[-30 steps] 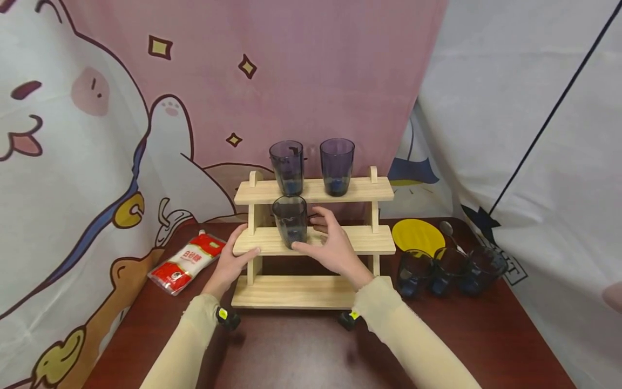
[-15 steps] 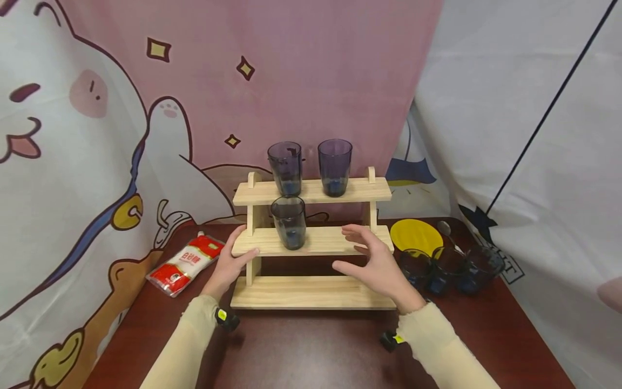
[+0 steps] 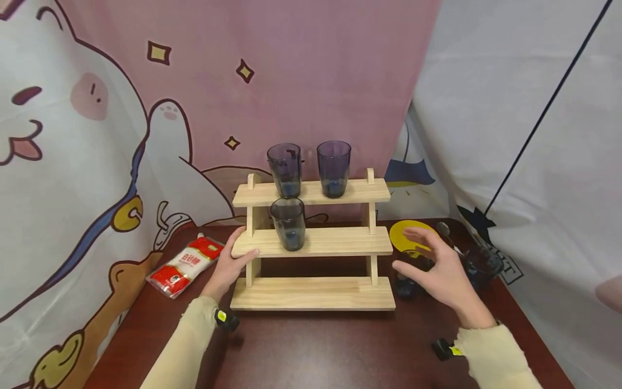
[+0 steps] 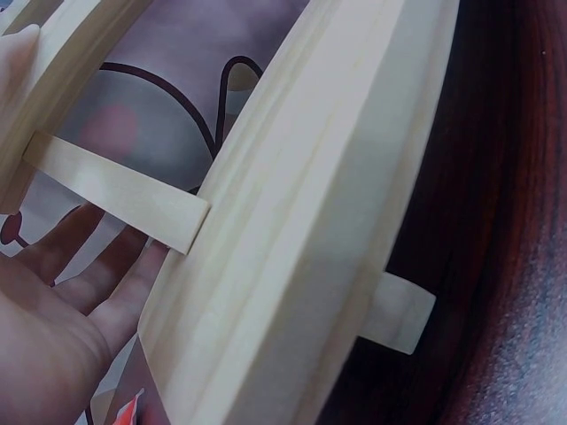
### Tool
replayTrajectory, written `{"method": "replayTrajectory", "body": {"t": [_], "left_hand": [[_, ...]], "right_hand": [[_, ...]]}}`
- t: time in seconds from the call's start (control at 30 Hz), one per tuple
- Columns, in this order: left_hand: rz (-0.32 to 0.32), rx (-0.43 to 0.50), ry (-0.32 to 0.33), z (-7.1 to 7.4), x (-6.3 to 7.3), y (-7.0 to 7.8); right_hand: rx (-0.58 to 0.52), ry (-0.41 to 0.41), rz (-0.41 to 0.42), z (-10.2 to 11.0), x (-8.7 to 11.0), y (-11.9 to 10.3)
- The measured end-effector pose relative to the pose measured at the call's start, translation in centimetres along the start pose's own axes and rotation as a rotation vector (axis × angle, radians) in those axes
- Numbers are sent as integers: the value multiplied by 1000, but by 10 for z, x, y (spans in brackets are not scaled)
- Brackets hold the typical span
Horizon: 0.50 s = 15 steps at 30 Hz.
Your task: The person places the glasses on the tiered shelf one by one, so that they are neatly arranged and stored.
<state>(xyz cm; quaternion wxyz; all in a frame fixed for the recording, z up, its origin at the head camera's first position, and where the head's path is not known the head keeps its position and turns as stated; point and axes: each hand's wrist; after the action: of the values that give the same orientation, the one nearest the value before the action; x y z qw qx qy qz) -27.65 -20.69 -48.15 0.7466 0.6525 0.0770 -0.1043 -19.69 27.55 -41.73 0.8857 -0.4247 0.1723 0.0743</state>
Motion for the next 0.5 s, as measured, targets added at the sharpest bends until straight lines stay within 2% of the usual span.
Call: {"method": "replayTrajectory", "body": {"t": [0.2,0.3,0.5], "left_hand": [[8,-3,-3,1,0,-2],[7,5,-4,1,-1,-2],[15,4,-8,1,-1,0]], "right_hand": [[62,134,-71,25,10,30],[71,174,-121,38,15,47],[92,235,-298,64,21,82]]}}
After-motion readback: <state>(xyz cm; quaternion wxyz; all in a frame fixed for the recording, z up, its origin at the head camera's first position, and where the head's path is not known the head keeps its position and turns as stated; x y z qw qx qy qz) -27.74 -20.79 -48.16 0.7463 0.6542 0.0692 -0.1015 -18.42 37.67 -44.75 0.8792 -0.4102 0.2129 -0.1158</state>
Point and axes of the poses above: each hand's wrist, its own x-axis away from the middle knuckle, its own z-axis out of the back of the hand, y = z × x, and after that the axes turned 11 degrees about -z, right-handed
